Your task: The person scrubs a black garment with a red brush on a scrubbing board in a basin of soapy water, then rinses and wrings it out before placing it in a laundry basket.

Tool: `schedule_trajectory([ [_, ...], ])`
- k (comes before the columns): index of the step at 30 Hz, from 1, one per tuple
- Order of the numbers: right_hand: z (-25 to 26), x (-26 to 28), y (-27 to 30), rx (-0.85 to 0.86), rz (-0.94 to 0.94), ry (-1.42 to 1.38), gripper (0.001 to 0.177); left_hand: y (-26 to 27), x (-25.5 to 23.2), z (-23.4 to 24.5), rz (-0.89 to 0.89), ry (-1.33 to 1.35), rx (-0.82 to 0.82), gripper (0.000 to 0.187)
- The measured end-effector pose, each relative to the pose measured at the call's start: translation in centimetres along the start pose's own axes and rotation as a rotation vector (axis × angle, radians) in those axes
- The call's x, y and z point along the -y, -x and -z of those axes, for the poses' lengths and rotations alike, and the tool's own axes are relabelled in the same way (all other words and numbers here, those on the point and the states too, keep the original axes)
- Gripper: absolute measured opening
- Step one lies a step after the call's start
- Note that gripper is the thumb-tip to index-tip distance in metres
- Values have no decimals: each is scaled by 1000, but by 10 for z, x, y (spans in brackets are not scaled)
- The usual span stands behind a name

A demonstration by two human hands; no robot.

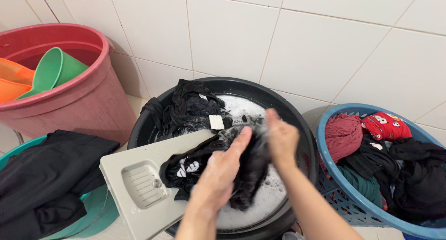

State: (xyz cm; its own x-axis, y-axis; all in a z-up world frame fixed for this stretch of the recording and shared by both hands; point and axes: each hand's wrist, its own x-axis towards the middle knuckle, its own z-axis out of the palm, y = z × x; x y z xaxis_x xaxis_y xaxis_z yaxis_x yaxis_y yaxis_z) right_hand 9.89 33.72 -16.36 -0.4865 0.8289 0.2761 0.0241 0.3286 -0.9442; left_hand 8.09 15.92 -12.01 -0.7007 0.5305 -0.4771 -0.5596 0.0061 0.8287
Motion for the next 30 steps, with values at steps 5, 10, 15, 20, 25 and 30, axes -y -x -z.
schedule_trajectory([
  [5,41,12,-38,-149,138,-306,62,51,-33,47,-577,42,422,63],
  [10,-2,20,-27,118,461,-57,49,-8,-22,62,-252,555,278,82],
  [15,-20,2,-7,423,231,-68,46,-67,52,60,118,-830,-109,97],
  [20,-24,-25,22,547,140,-235,47,-87,52,43,-23,-457,-9,50],
  [25,-8,-62,38,691,84,-53,46,-50,-8,30,-260,316,41,35],
  [30,2,-33,27,702,-256,-15,37,-53,-15,53,-210,802,-110,44],
])
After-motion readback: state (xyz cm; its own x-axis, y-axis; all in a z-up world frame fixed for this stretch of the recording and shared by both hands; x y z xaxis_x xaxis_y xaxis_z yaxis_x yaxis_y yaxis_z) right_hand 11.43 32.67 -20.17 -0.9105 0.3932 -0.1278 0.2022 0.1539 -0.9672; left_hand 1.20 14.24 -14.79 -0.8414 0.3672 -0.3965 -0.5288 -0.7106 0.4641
